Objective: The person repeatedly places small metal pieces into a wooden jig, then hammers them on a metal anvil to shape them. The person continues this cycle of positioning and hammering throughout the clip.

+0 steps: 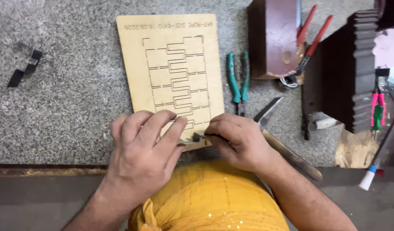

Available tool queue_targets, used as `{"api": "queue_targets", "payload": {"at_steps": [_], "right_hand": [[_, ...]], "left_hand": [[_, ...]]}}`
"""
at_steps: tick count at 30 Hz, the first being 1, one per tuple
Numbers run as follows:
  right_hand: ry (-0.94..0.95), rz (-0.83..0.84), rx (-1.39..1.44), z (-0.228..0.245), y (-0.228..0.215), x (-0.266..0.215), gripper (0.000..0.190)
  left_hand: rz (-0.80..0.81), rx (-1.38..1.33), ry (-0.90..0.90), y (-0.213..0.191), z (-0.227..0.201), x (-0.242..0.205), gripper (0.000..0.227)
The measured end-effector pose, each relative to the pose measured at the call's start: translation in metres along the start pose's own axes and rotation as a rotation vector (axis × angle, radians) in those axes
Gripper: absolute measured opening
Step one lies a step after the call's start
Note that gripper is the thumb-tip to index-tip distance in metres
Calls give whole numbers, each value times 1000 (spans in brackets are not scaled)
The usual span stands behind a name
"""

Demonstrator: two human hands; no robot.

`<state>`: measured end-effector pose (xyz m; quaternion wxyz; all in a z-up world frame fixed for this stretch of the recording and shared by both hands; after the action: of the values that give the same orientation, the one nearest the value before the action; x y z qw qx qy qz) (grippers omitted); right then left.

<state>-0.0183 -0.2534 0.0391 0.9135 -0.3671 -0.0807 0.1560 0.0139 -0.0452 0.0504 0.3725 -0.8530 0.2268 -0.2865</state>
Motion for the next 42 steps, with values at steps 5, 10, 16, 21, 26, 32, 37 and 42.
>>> {"api": "queue_targets", "payload": {"at_steps": [5, 10, 16, 21, 26, 32, 37, 42], "right_hand": [[41, -37, -134, 23, -34, -22, 20], [40, -114, -129, 21, -56, -68, 21], [322, -308, -400, -45, -76, -168, 41], [487, -178, -489, -104, -54, -243, 46], [680, -5, -170, -128, -68, -313, 39], [377, -482, 195, -101, -138, -405, 48], [656, -712, 349, -115, -137, -448, 51], [777, -826, 463, -122, -132, -467, 60]], "left_hand": [[-7, 25, 193, 3, -44, 21, 45], [274, -202, 266, 55, -69, 40, 31], [208, -527, -159, 91, -75, 50, 28], [166, -711, -499, 128, -93, 55, 36], [117, -765, -499, 150, -119, 68, 35], [131, -963, -694, 206, -165, 85, 37], [-9, -1023, -492, 258, -223, 118, 34], [-121, -1048, -492, 283, -244, 134, 36]]}}
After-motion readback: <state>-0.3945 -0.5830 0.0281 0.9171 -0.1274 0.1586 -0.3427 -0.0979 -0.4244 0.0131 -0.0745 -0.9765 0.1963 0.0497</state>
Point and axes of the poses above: each hand's wrist, its own x-axis towards the middle knuckle, its own y-axis out of the palm, z = x × y, the point moved 4 cm from there along x, towards the middle knuckle
